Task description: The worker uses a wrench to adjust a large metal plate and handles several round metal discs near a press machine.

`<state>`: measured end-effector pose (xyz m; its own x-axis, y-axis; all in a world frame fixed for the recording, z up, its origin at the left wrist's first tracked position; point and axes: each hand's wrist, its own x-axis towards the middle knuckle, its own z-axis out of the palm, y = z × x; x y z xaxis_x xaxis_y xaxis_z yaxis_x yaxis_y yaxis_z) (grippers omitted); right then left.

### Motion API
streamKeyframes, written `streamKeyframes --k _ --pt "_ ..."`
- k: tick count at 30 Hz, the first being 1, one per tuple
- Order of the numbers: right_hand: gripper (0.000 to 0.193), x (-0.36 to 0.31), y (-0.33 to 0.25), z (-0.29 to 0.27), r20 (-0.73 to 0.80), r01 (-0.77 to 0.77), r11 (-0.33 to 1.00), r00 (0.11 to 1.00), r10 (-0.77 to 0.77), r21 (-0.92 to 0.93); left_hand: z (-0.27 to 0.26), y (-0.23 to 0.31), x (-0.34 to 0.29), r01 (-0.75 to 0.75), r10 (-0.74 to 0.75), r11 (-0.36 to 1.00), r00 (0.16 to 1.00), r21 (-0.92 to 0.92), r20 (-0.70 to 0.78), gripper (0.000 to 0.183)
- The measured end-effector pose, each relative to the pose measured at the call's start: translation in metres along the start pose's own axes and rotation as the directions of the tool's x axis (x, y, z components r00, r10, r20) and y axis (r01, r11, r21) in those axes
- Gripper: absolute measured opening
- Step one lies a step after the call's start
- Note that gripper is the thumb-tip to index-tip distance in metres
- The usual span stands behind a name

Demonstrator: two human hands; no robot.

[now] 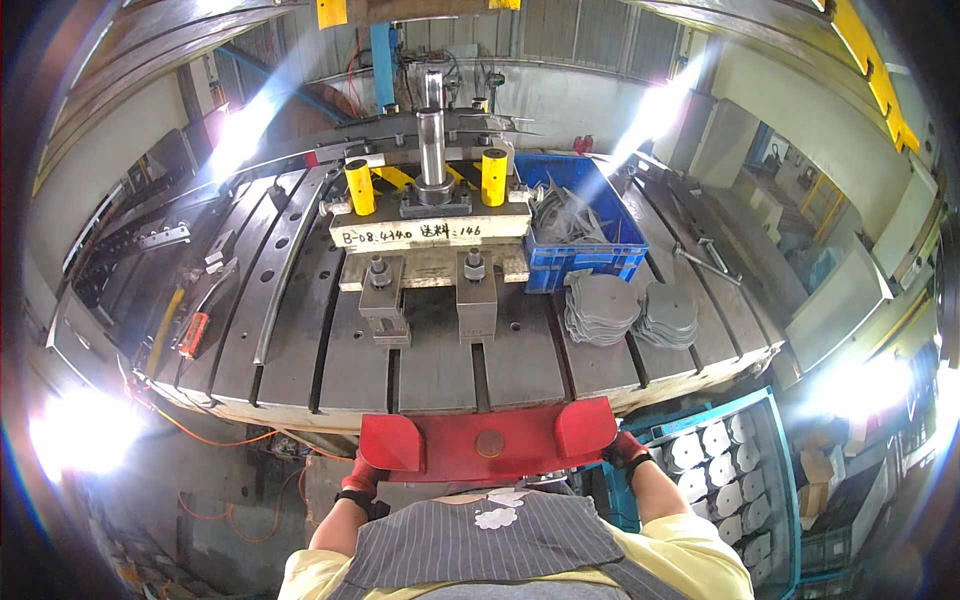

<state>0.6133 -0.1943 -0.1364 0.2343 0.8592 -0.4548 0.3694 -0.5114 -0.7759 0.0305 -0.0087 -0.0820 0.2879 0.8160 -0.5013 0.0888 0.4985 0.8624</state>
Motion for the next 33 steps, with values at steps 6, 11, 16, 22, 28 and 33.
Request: streamKeyframes --k 6,11,16,22,28,33 --pt "0.015 0.008 0.021 -0.002 -0.050 0.011 0.955 0.998 -0.027 -0.296 0.001 -0.004 -0.003 -0.042 0.041 0.998 0.999 0.041 0.026 0.049" --pt "0.015 0.014 0.029 0.000 -0.014 0.071 0.940 0.997 -0.080 -0.333 0.005 0.002 0.001 -0.071 0.069 0.995 0.997 0.074 0.030 0.049" --pt "0.016 0.018 0.048 -0.001 0.026 0.337 0.859 0.935 -0.355 -0.386 0.006 0.004 -0.002 -0.106 0.103 0.988 0.994 0.110 0.035 0.049" --pt "0.018 0.032 0.058 0.004 0.139 0.546 0.703 0.824 -0.549 -0.456 0.001 0.002 -0.011 -0.138 0.136 0.976 0.990 0.169 0.023 0.049" --pt "0.020 0.032 0.068 -0.002 0.022 -0.020 0.880 0.999 0.035 -0.474 0.006 0.006 -0.003 -0.174 0.160 0.958 0.984 0.228 0.076 0.049" --pt "0.017 0.001 0.002 0.004 -0.011 -0.193 0.887 0.978 0.207 -0.421 0.001 0.000 -0.013 -0.192 0.182 0.943 0.981 0.272 0.064 0.049"
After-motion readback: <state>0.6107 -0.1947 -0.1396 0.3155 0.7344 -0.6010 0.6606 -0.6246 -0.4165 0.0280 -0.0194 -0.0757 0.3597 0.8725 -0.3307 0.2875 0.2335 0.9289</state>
